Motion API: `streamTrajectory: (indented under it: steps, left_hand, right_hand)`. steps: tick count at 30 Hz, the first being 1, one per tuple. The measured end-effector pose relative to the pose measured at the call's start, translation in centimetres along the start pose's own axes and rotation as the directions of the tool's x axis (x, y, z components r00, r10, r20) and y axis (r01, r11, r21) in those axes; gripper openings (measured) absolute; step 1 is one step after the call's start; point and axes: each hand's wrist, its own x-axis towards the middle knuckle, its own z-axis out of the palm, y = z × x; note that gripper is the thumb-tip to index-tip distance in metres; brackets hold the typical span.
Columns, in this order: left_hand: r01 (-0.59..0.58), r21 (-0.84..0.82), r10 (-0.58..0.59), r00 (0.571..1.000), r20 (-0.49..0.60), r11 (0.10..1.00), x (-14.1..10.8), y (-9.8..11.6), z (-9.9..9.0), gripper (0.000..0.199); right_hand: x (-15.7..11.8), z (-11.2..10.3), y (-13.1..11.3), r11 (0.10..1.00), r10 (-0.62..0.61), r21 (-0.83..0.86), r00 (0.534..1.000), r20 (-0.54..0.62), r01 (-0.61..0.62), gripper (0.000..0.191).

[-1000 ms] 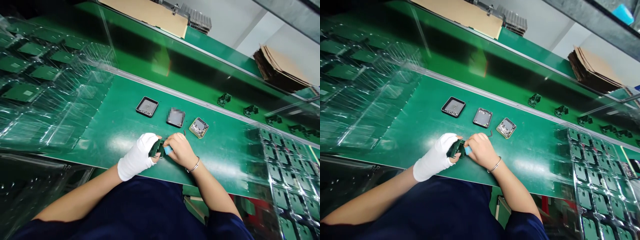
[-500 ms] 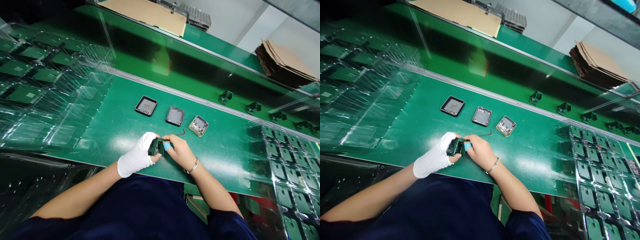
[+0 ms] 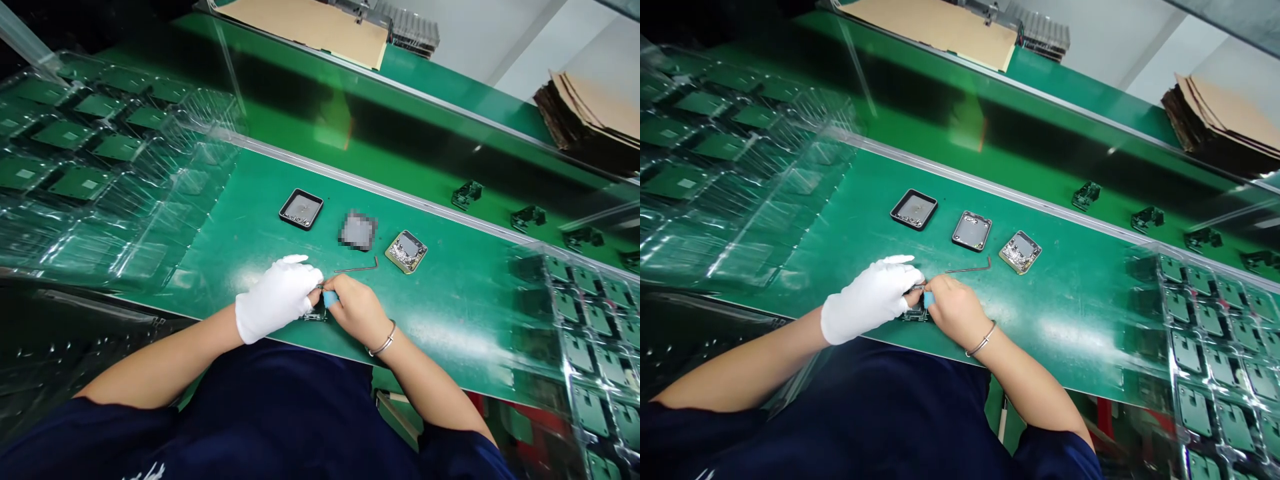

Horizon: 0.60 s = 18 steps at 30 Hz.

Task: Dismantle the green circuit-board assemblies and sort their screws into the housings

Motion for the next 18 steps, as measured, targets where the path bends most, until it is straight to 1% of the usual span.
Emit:
streamTrajectory:
  steps: [2,4,5,6,8,10,12,13,16,18]
  left_hand:
    - [0.001,0.005,-0.001,1.0,-0.009,1.0,0.0,-0.1,0.0,0.02]
    - [0.022,-0.072,-0.024,0.999,-0.029,0.997,-0.1,-0.4,-0.2,0.017]
    - [0.048,-0.137,-0.055,0.997,-0.051,0.989,-0.2,-0.6,-0.3,0.017]
    - [0.079,-0.21,-0.098,0.992,-0.082,0.975,-0.4,-0.8,-0.4,0.022]
    - [0.129,-0.325,-0.181,0.974,-0.134,0.937,-0.8,-1.1,-0.4,0.04]
    - [0.138,-0.35,-0.201,0.968,-0.15,0.926,-1.4,-1.0,0.0,0.057]
    - [0.131,-0.308,-0.175,0.977,-0.121,0.942,-2.1,-0.7,0.9,0.066]
    - [0.145,-0.281,-0.178,0.979,-0.098,0.949,-2.4,-0.5,1.3,0.065]
    - [0.218,-0.26,-0.241,0.969,-0.06,0.941,-3.2,-0.4,2.5,0.053]
    - [0.236,-0.298,-0.266,0.962,-0.064,0.925,-3.6,-0.9,2.8,0.054]
  right_hand:
    - [0.1,-0.1,-0.1,1.0,0.0,0.005,1.0,-0.004,0.0,0.022]
    - [0.3,-0.5,0.2,0.998,0.045,0.047,0.998,-0.041,-0.043,0.018]
    - [0.5,-0.7,0.4,0.993,0.091,0.076,0.994,-0.066,-0.086,0.015]
    - [0.6,-0.9,0.8,0.985,0.148,0.107,0.985,-0.089,-0.139,0.013]
    - [0.8,-1.1,1.6,0.956,0.265,0.16,0.959,-0.101,-0.248,0.011]
    - [1.0,-1.1,2.5,0.932,0.329,0.177,0.943,-0.056,-0.315,0.014]
    - [1.2,-1.0,3.2,0.936,0.327,0.136,0.945,0.011,-0.325,0.018]
    - [1.2,-1.0,3.4,0.944,0.312,0.1,0.95,0.026,-0.313,0.019]
    - [1.4,-1.2,4.1,0.971,0.235,-0.045,0.972,-0.018,-0.235,0.02]
    - [1.5,-1.3,4.5,0.971,0.184,-0.148,0.982,-0.032,-0.187,0.019]
